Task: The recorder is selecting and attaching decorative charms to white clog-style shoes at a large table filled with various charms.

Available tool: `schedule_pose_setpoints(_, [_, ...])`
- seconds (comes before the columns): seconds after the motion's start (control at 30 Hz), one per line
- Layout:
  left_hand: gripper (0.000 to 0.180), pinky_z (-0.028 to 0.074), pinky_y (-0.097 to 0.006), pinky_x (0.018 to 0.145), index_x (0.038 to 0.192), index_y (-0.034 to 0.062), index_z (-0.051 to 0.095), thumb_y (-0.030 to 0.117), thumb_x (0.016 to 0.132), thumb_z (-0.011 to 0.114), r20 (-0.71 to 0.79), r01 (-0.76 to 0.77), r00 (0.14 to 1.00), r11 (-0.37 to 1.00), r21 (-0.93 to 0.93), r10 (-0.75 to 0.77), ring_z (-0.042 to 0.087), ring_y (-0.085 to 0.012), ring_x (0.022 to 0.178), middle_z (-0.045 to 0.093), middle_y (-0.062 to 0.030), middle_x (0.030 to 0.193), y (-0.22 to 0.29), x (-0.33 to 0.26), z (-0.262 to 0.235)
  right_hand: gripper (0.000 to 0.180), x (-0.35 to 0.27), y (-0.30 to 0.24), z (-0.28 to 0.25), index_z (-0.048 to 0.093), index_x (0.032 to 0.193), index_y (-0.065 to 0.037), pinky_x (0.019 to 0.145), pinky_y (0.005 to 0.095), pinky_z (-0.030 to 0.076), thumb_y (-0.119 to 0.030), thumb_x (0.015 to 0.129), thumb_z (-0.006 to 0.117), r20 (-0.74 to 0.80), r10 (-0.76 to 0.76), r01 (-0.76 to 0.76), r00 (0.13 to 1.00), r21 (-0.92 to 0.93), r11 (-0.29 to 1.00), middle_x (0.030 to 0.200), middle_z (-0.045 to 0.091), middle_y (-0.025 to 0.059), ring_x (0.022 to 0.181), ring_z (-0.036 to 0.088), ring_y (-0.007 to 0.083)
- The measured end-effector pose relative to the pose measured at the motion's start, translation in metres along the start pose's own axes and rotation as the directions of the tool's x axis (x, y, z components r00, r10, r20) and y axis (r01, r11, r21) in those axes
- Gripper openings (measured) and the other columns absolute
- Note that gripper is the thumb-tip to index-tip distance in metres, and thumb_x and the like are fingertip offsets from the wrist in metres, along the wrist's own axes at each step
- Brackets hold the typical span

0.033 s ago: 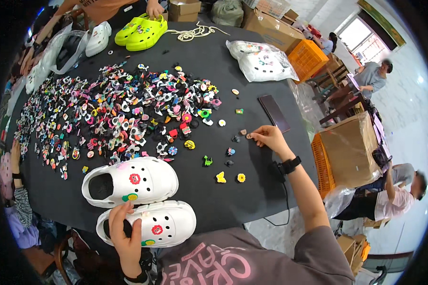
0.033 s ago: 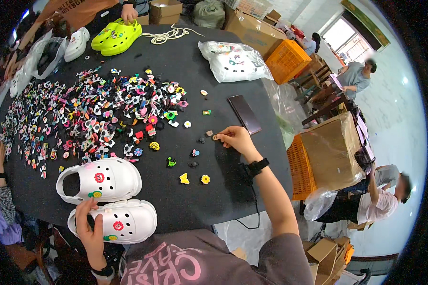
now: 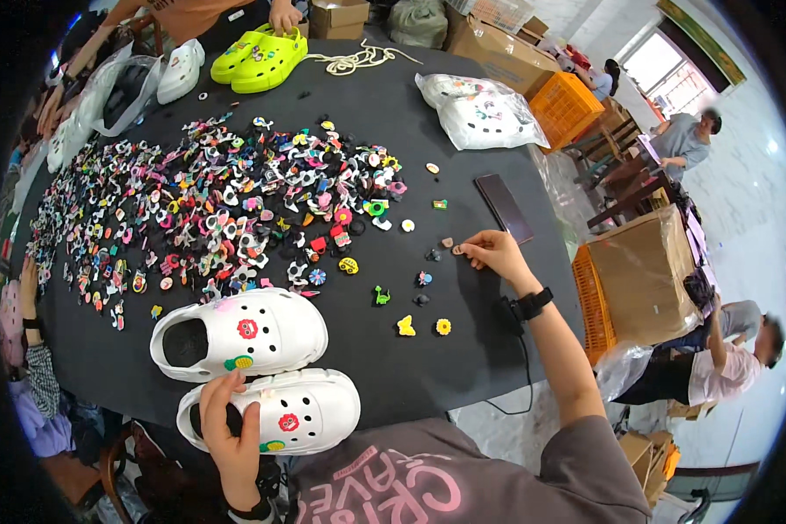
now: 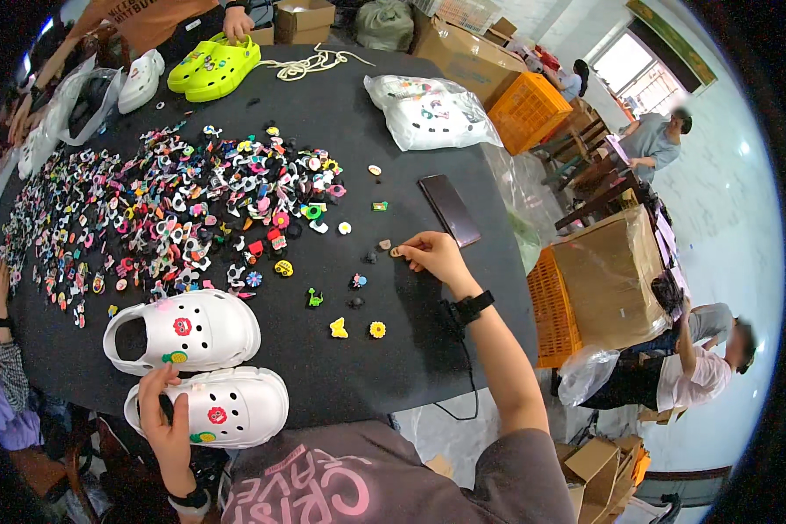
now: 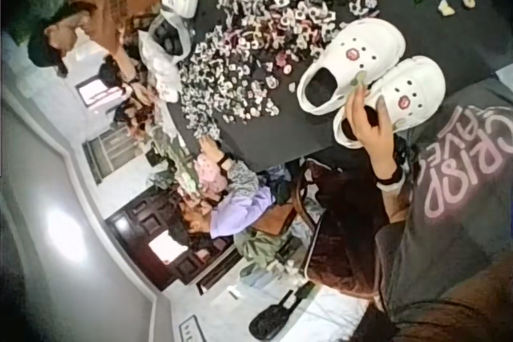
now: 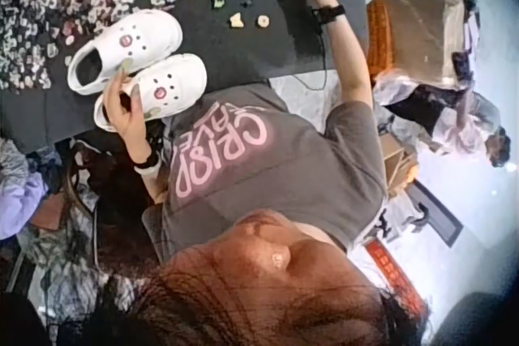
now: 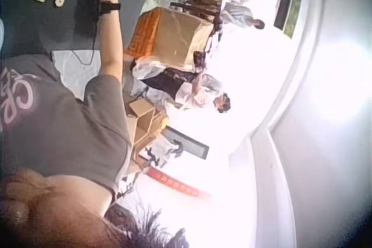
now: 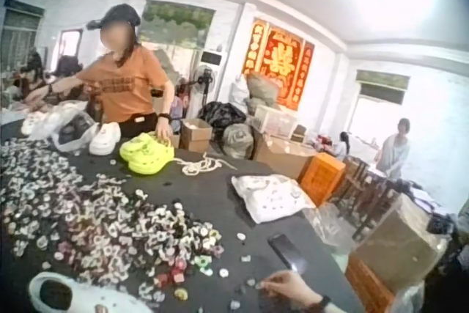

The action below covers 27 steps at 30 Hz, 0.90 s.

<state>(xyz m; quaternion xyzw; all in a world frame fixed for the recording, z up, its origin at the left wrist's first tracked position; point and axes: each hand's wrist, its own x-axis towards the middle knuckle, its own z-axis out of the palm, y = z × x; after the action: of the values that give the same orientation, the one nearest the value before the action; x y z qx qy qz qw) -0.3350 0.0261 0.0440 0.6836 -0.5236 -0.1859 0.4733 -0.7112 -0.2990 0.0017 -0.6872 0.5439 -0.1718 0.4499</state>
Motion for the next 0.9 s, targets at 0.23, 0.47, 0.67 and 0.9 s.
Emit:
schedule_pose_setpoints(0.23, [0.05, 0.04, -0.034, 0.096, 0.129, -0.0017, 0.054, -0.005, 0.079, 0.059, -0.056, 0.031, 0.998, 0.999, -0.039, -0.033, 0.055, -0.0207, 0.101, 0.057, -0.0128, 0.115, -0.001, 0.001, -0.004, 0.023, -0.038, -0.026, 0.005, 0.066, 0.11, 0.002, 0.061, 0.0225, 0.05, -0.015, 0.097, 0.058, -0.266, -0.069, 0.131, 0.961, 0.225, 0.966, 0.082, 0.065, 0.0041, 0.068, 0.062, 0.0086])
schedule_pose_setpoints(0.47, [0.059, 0.041, -0.037, 0.098, 0.134, -0.0011, 0.047, 0.002, 0.078, 0.066, -0.01, 0.086, 0.996, 0.994, -0.066, -0.087, 0.058, -0.022, 0.102, 0.058, -0.0136, 0.121, -0.01, -0.004, -0.014, 0.019, -0.145, -0.083, 0.082, 0.07, 0.102, -0.005, 0.063, 0.0293, 0.049, -0.005, 0.083, 0.07, 0.032, -0.457, 0.458, 0.889, -0.064, 0.887, 0.078, 0.067, 0.0072, 0.069, 0.064, 0.0169])
schedule_pose_setpoints(0.67, [0.056, 0.042, -0.039, 0.096, 0.132, -0.0047, 0.048, 0.001, 0.079, 0.066, -0.064, 0.008, 0.998, 1.0, -0.012, -0.008, 0.058, -0.0255, 0.103, 0.056, -0.0174, 0.12, 0.013, 0.011, -0.055, 0.021, -0.158, -0.073, 0.138, 0.071, 0.099, -0.011, 0.069, 0.0349, 0.044, -0.01, 0.078, 0.073, 0.073, -0.577, 0.567, 0.813, -0.323, 0.758, 0.078, 0.066, 0.0026, 0.071, 0.062, 0.0198])
schedule_pose_setpoints(0.9, [0.05, 0.043, -0.037, 0.097, 0.125, -0.0016, 0.056, -0.006, 0.076, 0.066, -0.062, -0.095, 0.989, 0.906, 0.412, 0.132, 0.058, -0.026, 0.107, 0.06, -0.0154, 0.115, 0.011, 0.08, -0.148, 0.022, -0.162, -0.052, 0.155, 0.07, 0.093, -0.011, 0.064, 0.0347, 0.04, -0.004, 0.072, 0.074, 0.022, -0.572, 0.551, 0.82, -0.299, 0.779, 0.08, 0.064, 0.0036, 0.067, 0.057, 0.0205])
